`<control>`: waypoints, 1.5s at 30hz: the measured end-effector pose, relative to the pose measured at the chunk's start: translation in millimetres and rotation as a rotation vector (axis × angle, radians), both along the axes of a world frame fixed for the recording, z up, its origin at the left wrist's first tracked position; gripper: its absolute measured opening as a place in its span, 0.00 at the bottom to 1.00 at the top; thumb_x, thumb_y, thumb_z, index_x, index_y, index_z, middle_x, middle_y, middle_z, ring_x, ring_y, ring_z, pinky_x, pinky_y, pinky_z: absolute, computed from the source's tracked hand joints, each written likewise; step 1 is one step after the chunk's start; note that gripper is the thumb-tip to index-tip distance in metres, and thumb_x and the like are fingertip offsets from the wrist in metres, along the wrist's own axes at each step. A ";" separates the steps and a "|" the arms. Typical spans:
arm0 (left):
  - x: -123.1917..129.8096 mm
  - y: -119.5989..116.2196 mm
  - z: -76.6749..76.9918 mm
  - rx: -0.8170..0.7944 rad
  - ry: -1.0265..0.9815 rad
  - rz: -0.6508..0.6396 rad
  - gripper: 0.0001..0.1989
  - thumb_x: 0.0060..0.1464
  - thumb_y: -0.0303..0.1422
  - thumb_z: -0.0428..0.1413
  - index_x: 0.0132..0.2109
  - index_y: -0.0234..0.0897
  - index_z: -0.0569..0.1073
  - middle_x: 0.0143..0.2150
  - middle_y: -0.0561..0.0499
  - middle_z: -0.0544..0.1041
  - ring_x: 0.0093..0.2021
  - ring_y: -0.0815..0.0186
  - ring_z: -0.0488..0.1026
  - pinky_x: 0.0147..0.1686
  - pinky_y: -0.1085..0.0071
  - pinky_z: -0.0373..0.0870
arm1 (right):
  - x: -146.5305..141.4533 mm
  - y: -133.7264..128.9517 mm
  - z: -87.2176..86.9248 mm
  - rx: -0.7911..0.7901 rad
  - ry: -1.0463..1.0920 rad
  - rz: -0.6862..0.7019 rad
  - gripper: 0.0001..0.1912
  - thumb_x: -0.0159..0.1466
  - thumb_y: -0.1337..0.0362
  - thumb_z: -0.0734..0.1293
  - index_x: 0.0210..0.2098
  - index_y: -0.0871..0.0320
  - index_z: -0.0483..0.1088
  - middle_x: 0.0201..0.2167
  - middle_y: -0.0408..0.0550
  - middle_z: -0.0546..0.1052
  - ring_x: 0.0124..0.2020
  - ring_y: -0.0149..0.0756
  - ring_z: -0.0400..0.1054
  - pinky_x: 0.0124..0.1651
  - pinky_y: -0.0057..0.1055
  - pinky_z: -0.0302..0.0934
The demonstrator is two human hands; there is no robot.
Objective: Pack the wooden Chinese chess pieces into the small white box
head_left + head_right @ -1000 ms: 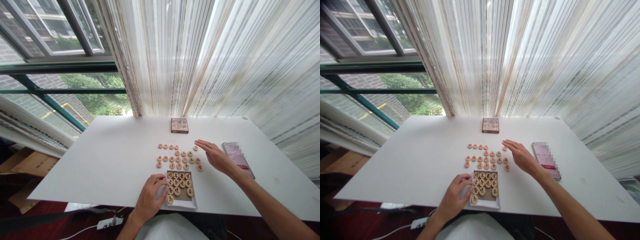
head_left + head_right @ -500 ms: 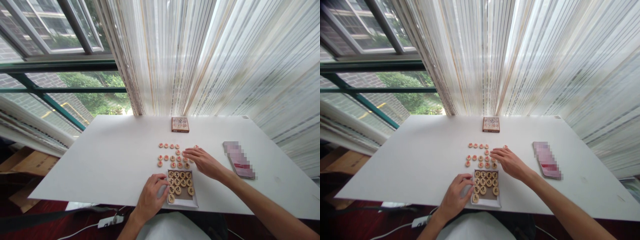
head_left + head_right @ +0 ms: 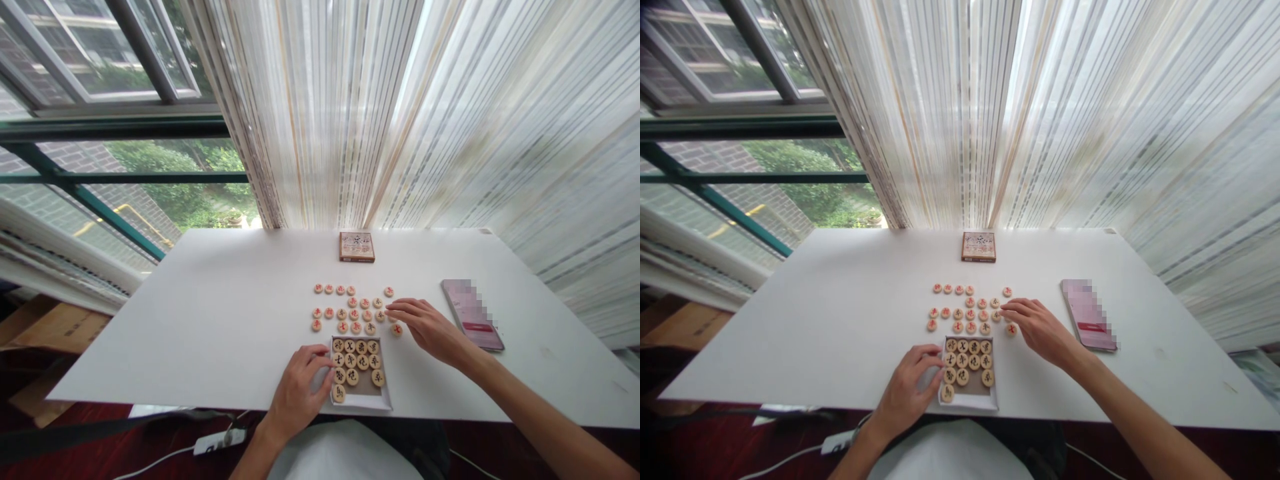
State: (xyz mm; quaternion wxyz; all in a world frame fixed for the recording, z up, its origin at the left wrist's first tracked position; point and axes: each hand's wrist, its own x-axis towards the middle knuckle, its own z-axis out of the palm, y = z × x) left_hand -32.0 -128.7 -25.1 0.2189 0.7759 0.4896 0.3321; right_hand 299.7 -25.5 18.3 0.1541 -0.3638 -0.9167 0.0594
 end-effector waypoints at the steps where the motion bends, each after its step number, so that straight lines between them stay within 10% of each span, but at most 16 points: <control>1: 0.2 -0.2 -0.1 -0.003 0.000 0.001 0.07 0.64 0.30 0.55 0.47 0.42 0.76 0.52 0.45 0.74 0.54 0.57 0.72 0.55 0.56 0.73 | 1.8 -1.2 -0.9 0.006 0.009 -0.011 0.27 0.68 0.78 0.58 0.60 0.51 0.70 0.56 0.50 0.78 0.58 0.47 0.70 0.55 0.49 0.68; 29: -4.1 2.7 0.9 -0.008 -0.087 0.045 0.07 0.66 0.32 0.54 0.49 0.44 0.75 0.54 0.45 0.74 0.57 0.58 0.72 0.58 0.57 0.73 | -23.9 -94.1 -40.0 -0.150 0.206 -0.041 0.29 0.70 0.73 0.59 0.69 0.53 0.60 0.68 0.53 0.66 0.67 0.43 0.63 0.65 0.43 0.65; 39: -24.9 96.1 23.1 0.201 -0.005 0.283 0.14 0.66 0.34 0.54 0.57 0.42 0.71 0.58 0.43 0.75 0.59 0.55 0.72 0.61 0.50 0.70 | -23.1 -98.7 -39.8 -0.166 0.220 -0.049 0.29 0.70 0.68 0.62 0.70 0.55 0.59 0.70 0.55 0.63 0.69 0.46 0.59 0.67 0.45 0.62; 45: -23.6 128.0 32.3 0.083 -0.120 0.170 0.15 0.67 0.39 0.52 0.56 0.41 0.74 0.62 0.44 0.74 0.62 0.56 0.72 0.60 0.54 0.72 | -22.7 -99.1 -39.4 -0.163 0.235 -0.058 0.31 0.69 0.68 0.62 0.71 0.54 0.56 0.70 0.55 0.63 0.69 0.47 0.59 0.66 0.46 0.63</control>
